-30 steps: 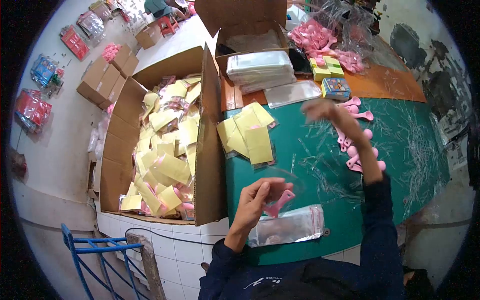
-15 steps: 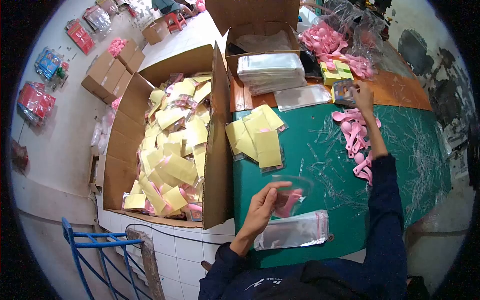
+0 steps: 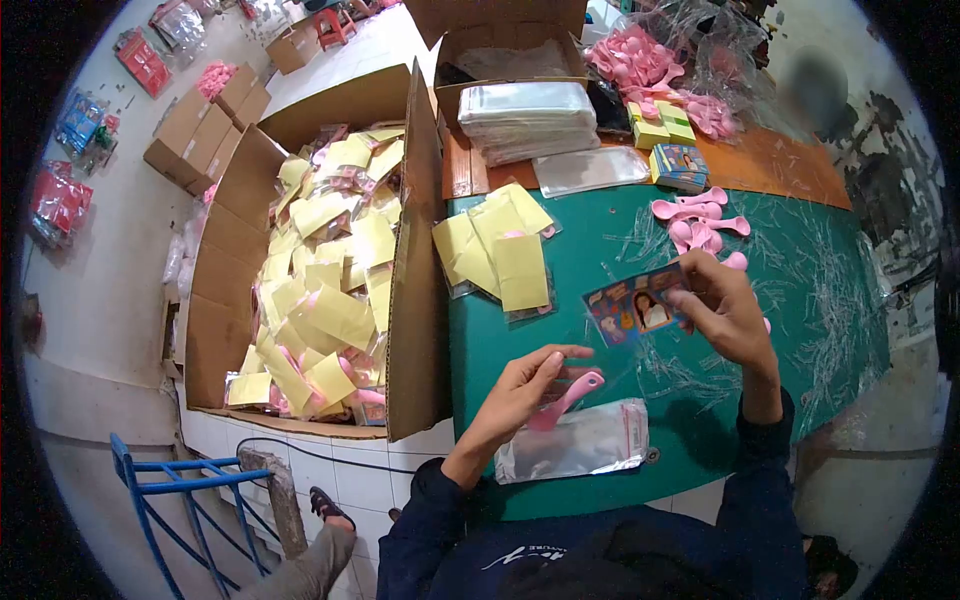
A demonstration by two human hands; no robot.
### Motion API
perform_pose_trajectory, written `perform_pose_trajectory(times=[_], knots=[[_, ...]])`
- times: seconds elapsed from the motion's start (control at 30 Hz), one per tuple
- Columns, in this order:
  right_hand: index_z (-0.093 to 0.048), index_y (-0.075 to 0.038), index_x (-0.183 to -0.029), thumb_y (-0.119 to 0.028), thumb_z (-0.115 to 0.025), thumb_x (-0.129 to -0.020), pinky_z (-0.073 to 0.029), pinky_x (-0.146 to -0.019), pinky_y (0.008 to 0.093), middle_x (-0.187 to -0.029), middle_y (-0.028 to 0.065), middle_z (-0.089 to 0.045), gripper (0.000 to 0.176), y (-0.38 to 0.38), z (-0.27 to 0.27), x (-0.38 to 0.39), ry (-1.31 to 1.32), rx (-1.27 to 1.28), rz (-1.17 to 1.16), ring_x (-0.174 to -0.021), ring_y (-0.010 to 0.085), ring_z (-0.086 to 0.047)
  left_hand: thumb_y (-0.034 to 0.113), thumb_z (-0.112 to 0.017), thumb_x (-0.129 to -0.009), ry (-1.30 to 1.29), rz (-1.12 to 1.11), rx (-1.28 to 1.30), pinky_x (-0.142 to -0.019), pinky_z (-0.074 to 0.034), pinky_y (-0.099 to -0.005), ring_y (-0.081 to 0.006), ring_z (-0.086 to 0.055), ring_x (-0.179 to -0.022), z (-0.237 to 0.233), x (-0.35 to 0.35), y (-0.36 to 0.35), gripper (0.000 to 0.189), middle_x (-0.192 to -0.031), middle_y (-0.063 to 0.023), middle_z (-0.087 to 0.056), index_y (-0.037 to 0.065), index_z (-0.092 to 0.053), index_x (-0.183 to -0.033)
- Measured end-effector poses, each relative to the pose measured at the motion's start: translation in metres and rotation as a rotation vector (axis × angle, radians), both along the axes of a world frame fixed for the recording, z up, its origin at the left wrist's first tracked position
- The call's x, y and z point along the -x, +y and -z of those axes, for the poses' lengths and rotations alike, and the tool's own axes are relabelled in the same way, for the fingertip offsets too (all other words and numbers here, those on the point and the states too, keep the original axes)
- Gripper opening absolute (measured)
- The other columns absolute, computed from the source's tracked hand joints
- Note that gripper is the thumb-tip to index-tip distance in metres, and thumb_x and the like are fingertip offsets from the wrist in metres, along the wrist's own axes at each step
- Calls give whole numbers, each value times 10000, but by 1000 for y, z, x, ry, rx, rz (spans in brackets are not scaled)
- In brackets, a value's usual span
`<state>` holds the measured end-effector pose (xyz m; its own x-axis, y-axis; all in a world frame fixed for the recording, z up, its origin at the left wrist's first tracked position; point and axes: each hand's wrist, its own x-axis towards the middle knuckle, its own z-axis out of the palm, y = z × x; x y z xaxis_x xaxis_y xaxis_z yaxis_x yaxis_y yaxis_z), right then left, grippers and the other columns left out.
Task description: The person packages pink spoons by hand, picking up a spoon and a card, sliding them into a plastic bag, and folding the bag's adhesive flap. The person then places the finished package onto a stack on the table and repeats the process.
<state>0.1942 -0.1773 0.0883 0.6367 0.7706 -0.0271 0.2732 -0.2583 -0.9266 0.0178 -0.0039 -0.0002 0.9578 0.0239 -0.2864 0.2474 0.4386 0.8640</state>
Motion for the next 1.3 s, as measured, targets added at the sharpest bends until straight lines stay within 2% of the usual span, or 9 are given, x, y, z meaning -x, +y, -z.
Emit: perform_pose_trajectory(times=[0.13,0.3,0.4,0.53,0.6,0.7,0.9,1.03,1.3], knots=[[-557,6,-944,-35,-579,-836,-436,-548,215,-762,37,-575,118,-4,1,9,-24,51,-136,-624,59,-532,278,-376,-986,-6,-21,0,-751,-470,-230,-111,-595,-904,3,3,-3,362,-1006,-108,-642,8,-519,-1180],[-554,11,-951,-89,-632,-775,-469,-643,334,-807,141,-596,217,-7,9,13,-311,96,-286,-733,281,-607,261,-396,-981,2,71,-194,-695,-449,-218,-78,-561,-808,13,5,-4,356,-936,-72,-636,1,-512,-1195],[-545,16,-917,-113,-617,-791,-465,-651,347,-809,158,-583,194,-5,13,19,-208,223,-404,-740,308,-592,233,-409,-976,-57,154,-230,-656,-431,-228,-74,-522,-733,13,3,-9,360,-856,-28,-621,2,-491,-1239],[-541,9,-904,-172,-592,-817,-455,-629,388,-783,155,-577,207,-8,43,29,-527,198,-573,-713,361,-563,229,-463,-953,-125,159,-394,-665,-428,-255,-84,-503,-728,12,-1,-19,434,-867,-20,-609,38,-394,-1337],[-541,24,-799,-157,-615,-800,-453,-622,384,-752,149,-583,196,-7,49,33,-390,124,-543,-682,344,-563,232,-495,-941,56,293,-570,-801,-453,-263,-91,-544,-912,-1,-1,-13,515,-1058,-68,-611,11,-321,-1373],[-530,30,-712,-144,-665,-766,-446,-601,347,-723,125,-584,227,-7,53,29,-132,80,-486,-646,272,-563,192,-564,-902,104,354,-549,-809,-455,-268,-105,-560,-912,-6,2,-7,591,-1058,-78,-618,36,-280,-1397],[-615,-8,-790,-115,-714,-751,-400,-587,229,-681,-8,-552,151,-19,73,31,186,87,-114,-668,52,-495,57,-635,-834,-151,2,-242,-722,-446,-207,-68,-563,-829,21,19,9,538,-894,-30,-625,64,-388,-1313],[-624,11,-852,-130,-697,-772,-404,-595,218,-709,-5,-580,178,-22,79,33,420,120,-121,-686,50,-511,52,-619,-848,-72,-79,-142,-744,-464,-205,-79,-572,-854,30,17,5,429,-940,-46,-619,30,-456,-1244],[-613,7,-781,-112,-729,-723,-434,-609,235,-702,14,-594,175,-18,86,47,339,60,79,-688,75,-535,93,-627,-845,-34,13,-75,-830,-483,-261,-126,-570,-957,36,13,-2,471,-1108,-79,-584,23,-445,-1274]])
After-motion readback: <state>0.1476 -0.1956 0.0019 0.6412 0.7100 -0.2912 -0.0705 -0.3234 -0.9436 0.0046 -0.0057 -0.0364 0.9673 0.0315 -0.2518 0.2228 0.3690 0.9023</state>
